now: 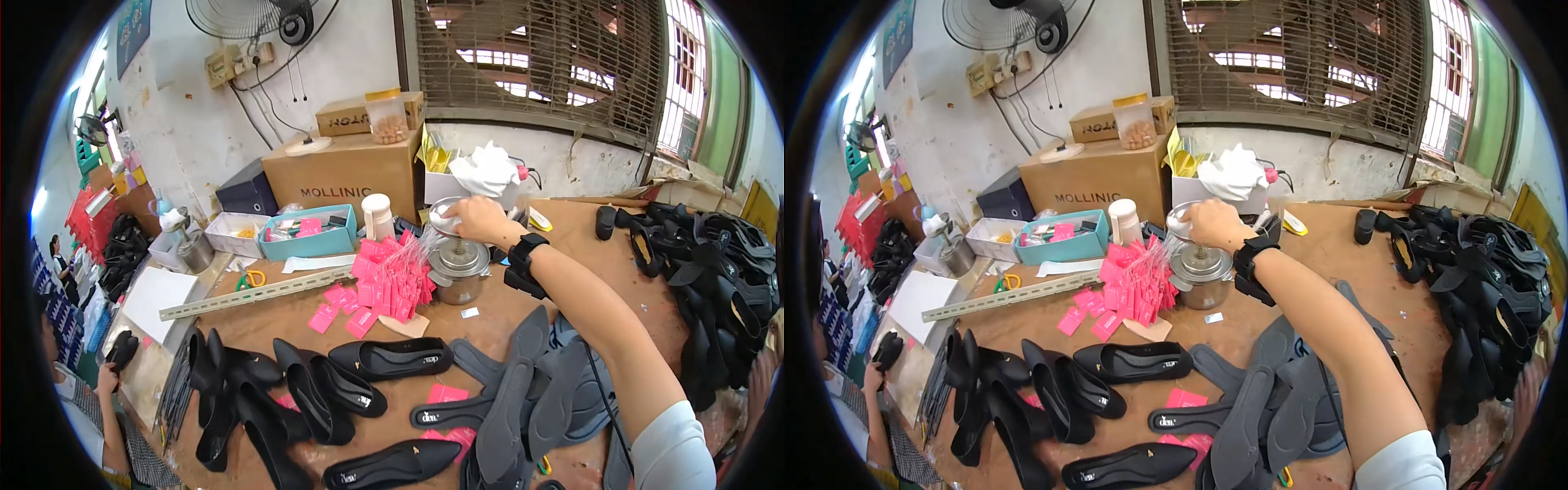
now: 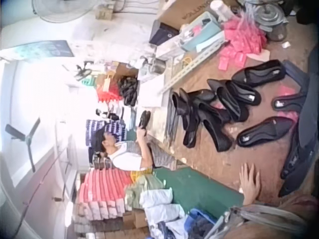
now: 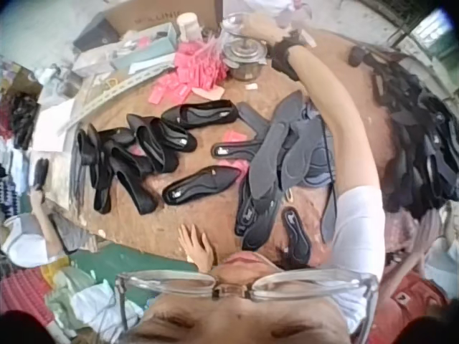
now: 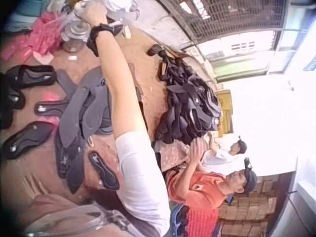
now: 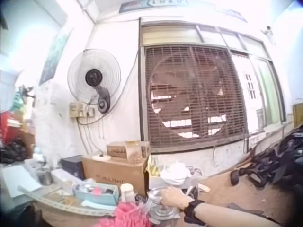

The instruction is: The person assembles black flat shoes by inserting insoles into the shoe uppers and attaching pink tags. They also wipe the insoles with a white cloth before insertion. The process involves handling multiple shoes and insoles on a cluttered work table.

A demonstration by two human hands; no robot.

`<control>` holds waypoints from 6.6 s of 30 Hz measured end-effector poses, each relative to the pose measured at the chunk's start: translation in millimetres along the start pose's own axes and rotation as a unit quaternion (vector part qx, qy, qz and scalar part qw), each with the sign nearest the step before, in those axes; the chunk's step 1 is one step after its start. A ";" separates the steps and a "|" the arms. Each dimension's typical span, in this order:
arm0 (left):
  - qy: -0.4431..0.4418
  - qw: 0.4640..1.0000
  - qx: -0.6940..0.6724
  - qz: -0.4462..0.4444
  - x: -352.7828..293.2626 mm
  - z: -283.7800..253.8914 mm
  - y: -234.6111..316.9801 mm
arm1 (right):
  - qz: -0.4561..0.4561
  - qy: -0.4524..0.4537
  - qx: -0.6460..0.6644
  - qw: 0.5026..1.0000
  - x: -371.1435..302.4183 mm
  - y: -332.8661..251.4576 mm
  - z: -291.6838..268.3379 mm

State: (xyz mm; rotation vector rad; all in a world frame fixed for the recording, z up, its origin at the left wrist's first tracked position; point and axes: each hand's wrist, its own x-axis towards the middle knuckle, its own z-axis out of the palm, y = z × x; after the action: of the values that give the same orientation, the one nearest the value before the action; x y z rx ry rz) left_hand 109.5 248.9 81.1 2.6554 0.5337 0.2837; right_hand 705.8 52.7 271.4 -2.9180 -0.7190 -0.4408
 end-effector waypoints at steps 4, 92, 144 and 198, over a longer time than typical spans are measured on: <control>-0.007 1.000 0.024 -0.005 1.1 3.4 -1.2 | -0.012 -0.034 0.010 0.999 5.4 4.8 18.2; -0.090 0.930 -0.164 0.315 -2.5 14.0 106.7 | 0.166 0.064 0.178 0.968 -617.7 -124.2 -100.8; -0.311 0.868 -0.100 0.373 -9.1 86.8 191.6 | 0.248 -0.080 0.017 0.965 -706.0 -159.2 -33.2; -0.335 0.848 -0.211 0.352 6.4 99.1 176.2 | 0.163 -0.060 -0.001 0.985 -621.6 -142.0 -8.7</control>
State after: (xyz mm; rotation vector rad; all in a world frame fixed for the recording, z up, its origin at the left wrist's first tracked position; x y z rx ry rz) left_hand 199.5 68.2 70.0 2.1875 -0.6659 -0.3024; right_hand 111.0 -96.0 96.0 -3.0040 -0.2414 -0.2335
